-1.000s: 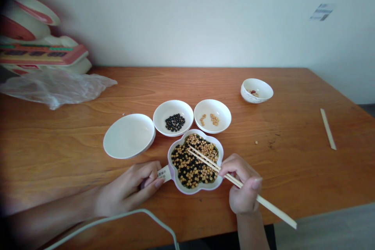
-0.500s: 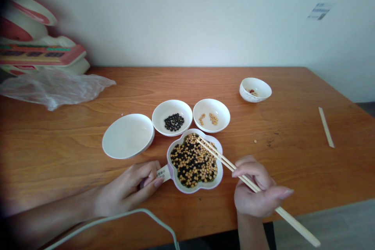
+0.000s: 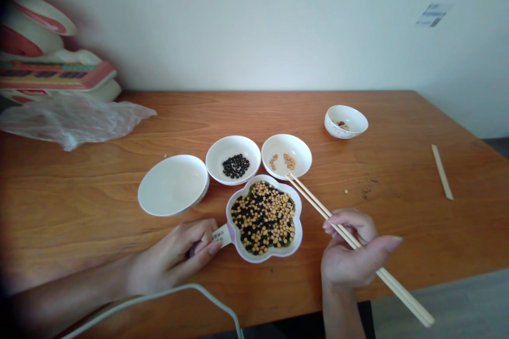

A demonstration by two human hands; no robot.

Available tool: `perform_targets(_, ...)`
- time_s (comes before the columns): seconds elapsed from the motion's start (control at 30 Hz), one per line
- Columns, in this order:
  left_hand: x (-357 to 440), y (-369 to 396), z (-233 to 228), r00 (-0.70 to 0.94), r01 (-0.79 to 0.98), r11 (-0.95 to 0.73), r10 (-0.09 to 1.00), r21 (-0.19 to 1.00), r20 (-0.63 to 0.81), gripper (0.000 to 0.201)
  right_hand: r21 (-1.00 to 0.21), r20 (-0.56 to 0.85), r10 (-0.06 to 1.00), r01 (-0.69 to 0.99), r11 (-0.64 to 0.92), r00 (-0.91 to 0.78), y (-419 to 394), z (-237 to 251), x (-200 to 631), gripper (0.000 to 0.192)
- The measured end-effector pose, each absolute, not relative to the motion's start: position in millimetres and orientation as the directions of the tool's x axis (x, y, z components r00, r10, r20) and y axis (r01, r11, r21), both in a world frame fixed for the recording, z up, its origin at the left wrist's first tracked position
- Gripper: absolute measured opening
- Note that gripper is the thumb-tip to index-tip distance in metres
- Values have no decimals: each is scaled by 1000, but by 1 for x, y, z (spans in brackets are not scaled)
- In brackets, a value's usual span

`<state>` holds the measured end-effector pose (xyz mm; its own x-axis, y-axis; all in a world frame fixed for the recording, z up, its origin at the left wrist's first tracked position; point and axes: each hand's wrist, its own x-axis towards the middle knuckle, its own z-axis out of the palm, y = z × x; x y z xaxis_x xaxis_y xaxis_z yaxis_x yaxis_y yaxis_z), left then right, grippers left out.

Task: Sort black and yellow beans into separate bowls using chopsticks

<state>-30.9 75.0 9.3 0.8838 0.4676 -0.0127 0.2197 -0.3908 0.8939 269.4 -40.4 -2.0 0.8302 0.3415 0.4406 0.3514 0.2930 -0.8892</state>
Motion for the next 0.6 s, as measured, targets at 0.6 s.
perform_targets(0.6, -32, 74, 7, 886, 225, -377, 464, 898, -27, 28, -883, 450, 415, 327, 336, 790, -41, -3, 270, 73)
